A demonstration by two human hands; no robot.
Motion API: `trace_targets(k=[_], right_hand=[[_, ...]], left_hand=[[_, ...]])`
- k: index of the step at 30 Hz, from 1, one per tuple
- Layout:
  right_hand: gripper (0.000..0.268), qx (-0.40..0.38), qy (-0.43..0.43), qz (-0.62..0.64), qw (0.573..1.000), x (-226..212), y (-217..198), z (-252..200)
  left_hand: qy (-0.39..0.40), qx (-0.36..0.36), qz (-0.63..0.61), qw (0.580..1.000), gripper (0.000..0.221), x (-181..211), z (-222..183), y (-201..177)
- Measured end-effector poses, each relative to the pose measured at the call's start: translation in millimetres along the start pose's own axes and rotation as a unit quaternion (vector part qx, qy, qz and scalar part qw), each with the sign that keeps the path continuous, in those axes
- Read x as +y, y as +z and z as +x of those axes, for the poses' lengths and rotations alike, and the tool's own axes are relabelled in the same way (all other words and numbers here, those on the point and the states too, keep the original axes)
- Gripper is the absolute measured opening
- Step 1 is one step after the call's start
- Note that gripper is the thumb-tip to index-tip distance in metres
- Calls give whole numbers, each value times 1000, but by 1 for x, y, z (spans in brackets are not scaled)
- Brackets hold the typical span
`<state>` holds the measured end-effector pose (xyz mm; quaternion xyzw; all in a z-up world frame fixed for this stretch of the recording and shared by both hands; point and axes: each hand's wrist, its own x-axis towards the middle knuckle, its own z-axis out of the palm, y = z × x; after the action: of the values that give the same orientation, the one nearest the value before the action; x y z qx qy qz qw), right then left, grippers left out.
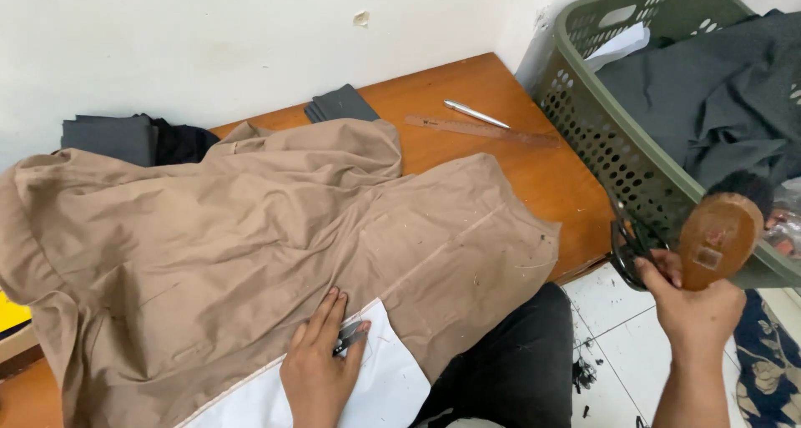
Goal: Trimming loose threads from a garment using snips and cleaning the fabric with a brush.
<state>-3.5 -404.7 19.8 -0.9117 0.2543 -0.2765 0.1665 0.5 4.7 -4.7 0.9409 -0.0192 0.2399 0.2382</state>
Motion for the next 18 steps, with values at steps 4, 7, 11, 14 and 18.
trace_targets(k=[4,7,11,14,18], right_hand=[[20,17,-15,92,996,-58,41,46],[23,28,-82,123,989,-77,107,102],[27,-48,-93,-12,994,-113,173,162],[19,-97,-55,-7,994,-141,190,181],[15,-119,-40,-24,992,-142,216,191]], left_hand=[[9,17,3,1000,38,1,0,0],[6,26,7,1000,37,1,-1,1],[0,29,-10,1000,38,1,0,-1],[8,39,-29,999,37,1,2,-3],[32,43,-41,998,37,2,5,-5]])
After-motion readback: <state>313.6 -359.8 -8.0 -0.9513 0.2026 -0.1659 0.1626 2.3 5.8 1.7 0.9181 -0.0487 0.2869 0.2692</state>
